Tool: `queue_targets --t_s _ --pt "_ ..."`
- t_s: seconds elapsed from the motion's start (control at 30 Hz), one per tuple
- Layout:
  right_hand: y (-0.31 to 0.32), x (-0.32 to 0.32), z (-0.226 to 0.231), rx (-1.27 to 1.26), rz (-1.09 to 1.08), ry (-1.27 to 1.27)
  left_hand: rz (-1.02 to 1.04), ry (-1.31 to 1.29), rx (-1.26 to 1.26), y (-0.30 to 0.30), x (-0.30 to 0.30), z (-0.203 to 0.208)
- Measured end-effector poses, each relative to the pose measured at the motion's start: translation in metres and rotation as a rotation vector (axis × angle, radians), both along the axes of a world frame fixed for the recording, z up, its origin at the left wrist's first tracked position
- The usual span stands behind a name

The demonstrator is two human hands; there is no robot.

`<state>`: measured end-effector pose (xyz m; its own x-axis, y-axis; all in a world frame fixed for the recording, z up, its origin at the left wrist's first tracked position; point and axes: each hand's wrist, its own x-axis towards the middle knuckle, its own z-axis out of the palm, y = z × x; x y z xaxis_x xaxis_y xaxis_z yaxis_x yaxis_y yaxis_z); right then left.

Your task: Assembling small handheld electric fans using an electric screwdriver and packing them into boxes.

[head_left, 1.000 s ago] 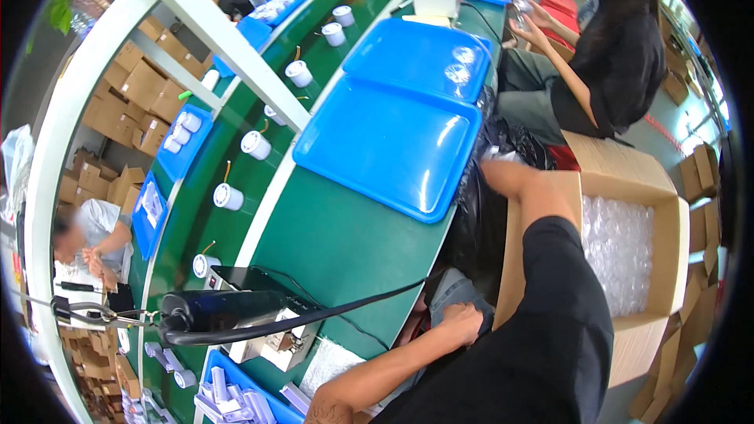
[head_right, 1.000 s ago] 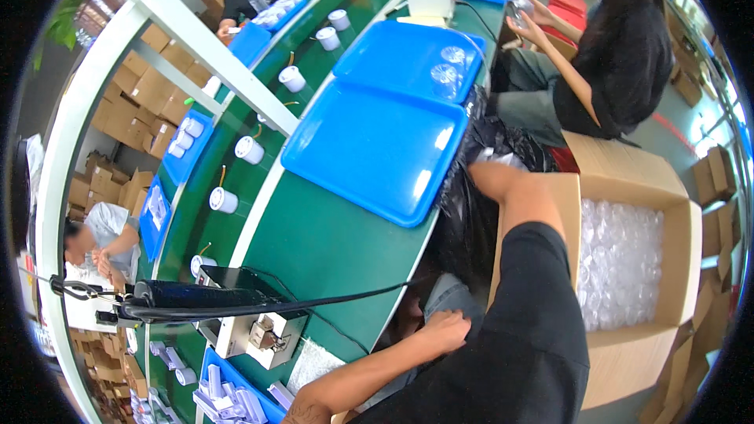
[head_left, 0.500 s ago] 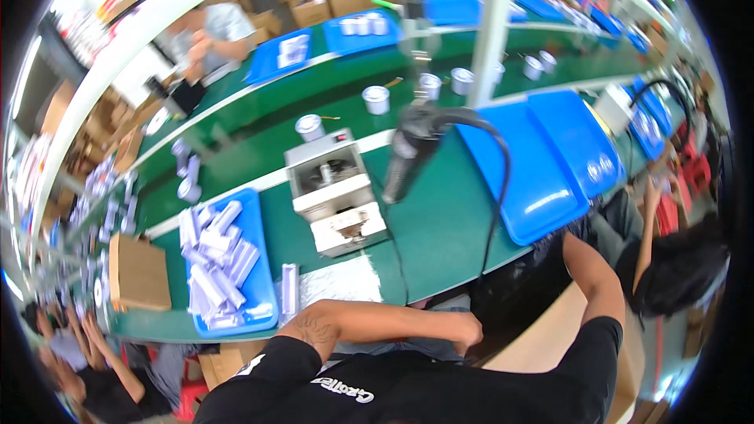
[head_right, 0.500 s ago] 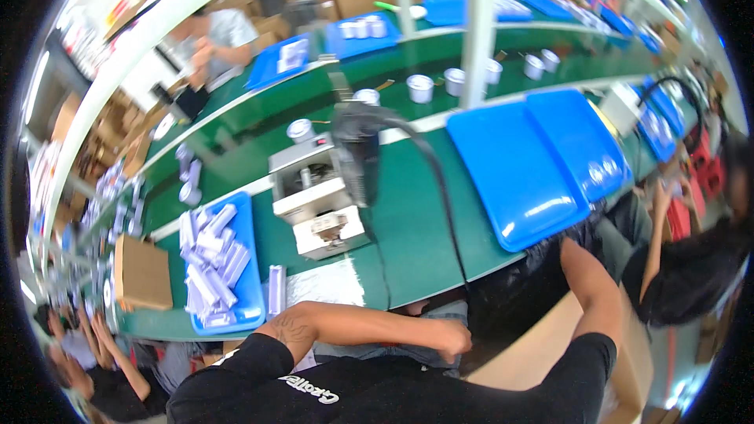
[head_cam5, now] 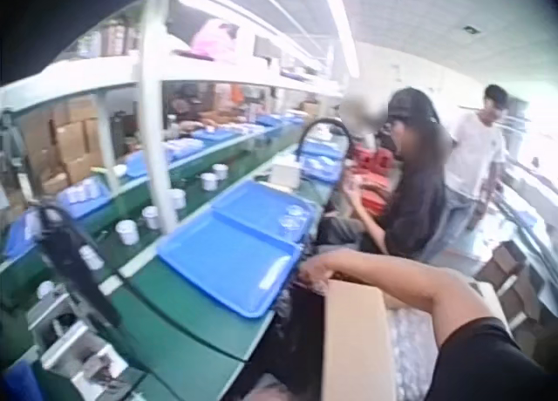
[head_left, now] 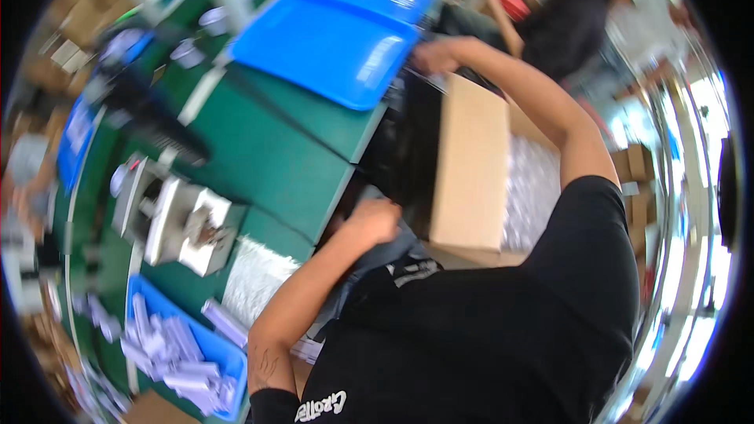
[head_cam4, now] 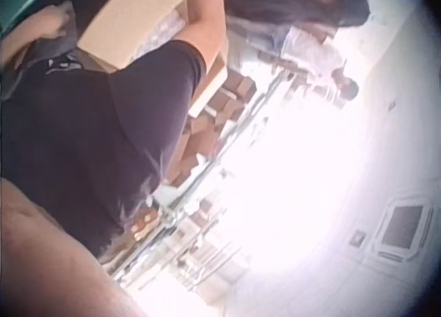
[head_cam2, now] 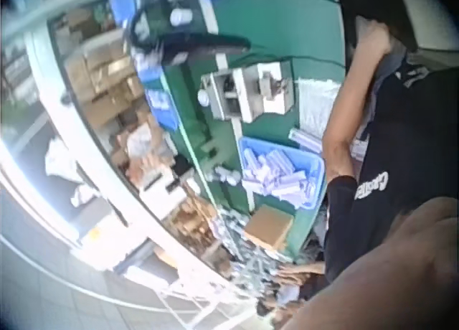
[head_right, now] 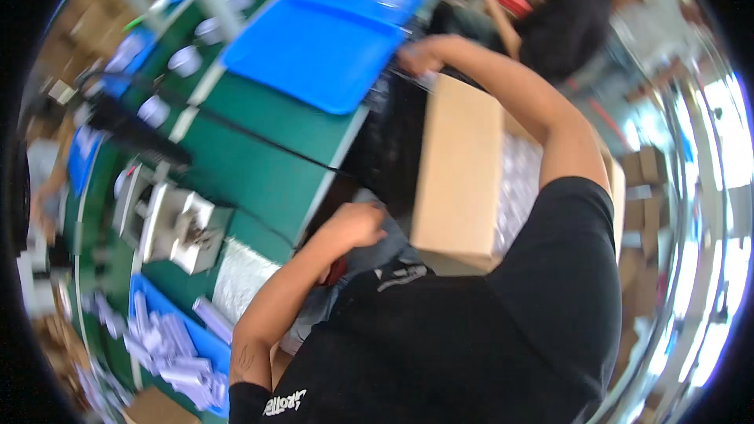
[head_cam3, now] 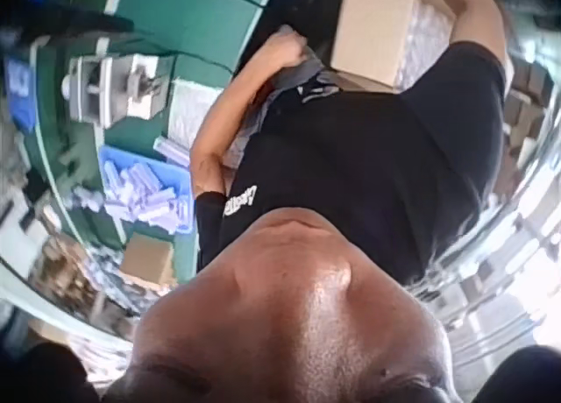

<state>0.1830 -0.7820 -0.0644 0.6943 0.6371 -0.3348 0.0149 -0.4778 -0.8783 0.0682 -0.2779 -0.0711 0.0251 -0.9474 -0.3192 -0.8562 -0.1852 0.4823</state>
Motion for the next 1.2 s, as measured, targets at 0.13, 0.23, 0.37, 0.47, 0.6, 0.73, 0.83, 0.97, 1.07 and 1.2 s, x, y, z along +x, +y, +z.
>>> queue_targets --t_s 0.13,0.23,0.37,0.47,0.6,0.73,0.83,0.97,1.07,1.2 --pt "0.126 -0.121 0.169 -0.414 -0.525 -0.411 0.015 0.011 0.159 0.006 -0.003 0.002" --pt "0.116 -0.259 0.182 -0.375 -0.970 -0.698 -0.023 0.050 0.158 -0.001 -0.016 0.019" --pt "0.087 -0.428 0.077 -0.748 -1.376 -0.237 -0.075 0.072 0.114 -0.006 -0.021 0.019" --pt "0.104 -0.488 -0.010 -0.988 -1.289 -0.163 -0.053 0.042 0.198 -0.009 -0.021 0.017" --pt "0.123 -0.461 -0.040 -0.771 -1.383 -0.289 -0.024 0.029 0.274 -0.014 -0.022 0.029" --pt "0.091 -0.413 -0.060 -0.886 -1.354 -0.303 -0.004 0.055 0.264 -0.011 -0.021 0.030" --pt "0.094 -0.374 -0.067 -0.967 -1.361 -0.087 -0.004 0.028 0.265 -0.008 -0.019 0.022" --pt "0.103 -0.351 -0.072 -0.985 -1.430 0.006 0.032 -0.005 0.292 -0.009 -0.014 0.021" --pt "0.101 -0.359 -0.089 -0.976 -1.454 -0.188 0.041 -0.012 0.272 -0.011 -0.013 0.020" --pt "0.107 -0.349 -0.079 -0.901 -1.457 -0.137 0.023 -0.006 0.249 -0.010 -0.015 0.019"
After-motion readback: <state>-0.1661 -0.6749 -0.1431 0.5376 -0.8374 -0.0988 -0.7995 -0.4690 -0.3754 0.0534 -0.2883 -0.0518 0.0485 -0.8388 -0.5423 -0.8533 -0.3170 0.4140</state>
